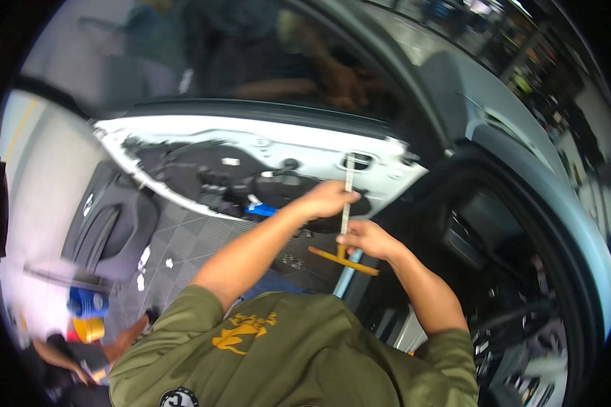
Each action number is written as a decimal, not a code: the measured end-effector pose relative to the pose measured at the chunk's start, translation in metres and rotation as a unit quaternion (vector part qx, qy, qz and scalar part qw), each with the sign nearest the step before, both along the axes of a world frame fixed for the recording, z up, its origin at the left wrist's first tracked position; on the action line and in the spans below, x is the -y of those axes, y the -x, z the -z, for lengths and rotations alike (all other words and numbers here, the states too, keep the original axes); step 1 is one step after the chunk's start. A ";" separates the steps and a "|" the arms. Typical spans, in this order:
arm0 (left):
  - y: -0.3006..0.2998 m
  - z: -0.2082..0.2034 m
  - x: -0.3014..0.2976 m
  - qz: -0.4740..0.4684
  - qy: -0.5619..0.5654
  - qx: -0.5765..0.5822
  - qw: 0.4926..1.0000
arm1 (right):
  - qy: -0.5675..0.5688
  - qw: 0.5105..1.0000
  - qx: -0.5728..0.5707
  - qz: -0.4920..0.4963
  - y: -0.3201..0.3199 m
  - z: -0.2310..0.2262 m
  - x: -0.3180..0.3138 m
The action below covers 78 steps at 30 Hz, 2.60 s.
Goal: The person uses a T-handle wrench to loosen and remove bolts securing the side mirror to the car door. After removing the mirror, the person disconnects the wiring harness and sets the mirror aside.
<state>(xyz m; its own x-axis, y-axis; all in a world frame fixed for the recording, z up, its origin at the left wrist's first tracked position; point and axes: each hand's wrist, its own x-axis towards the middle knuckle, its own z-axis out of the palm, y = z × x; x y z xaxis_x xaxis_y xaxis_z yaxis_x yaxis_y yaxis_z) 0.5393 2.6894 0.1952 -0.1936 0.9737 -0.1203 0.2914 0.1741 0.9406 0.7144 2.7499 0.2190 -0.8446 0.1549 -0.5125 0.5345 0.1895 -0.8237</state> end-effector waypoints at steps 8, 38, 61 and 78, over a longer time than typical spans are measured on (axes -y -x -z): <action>-0.019 -0.011 -0.024 0.005 0.019 0.216 0.976 | 0.315 0.948 -0.010 0.032 -0.032 0.004 -0.029; -0.073 -0.019 -0.101 -0.062 -0.044 0.290 0.954 | -0.114 0.981 0.068 -0.142 -0.071 0.003 -0.089; -0.072 -0.025 -0.110 -0.150 -0.037 0.216 0.964 | -0.348 0.930 0.016 0.114 -0.056 0.013 -0.027; -0.120 -0.008 -0.146 -0.147 -0.116 0.034 0.982 | -0.007 0.989 -0.090 0.121 -0.114 0.066 -0.108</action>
<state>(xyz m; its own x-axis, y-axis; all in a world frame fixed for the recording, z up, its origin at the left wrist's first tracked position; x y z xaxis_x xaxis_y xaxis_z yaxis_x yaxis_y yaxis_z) 0.6597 2.8350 0.2031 -0.4697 0.8795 0.0763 0.1954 0.0193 0.9805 0.8285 2.8579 0.1526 -0.8590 0.3700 -0.3540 0.4110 0.0859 -0.9076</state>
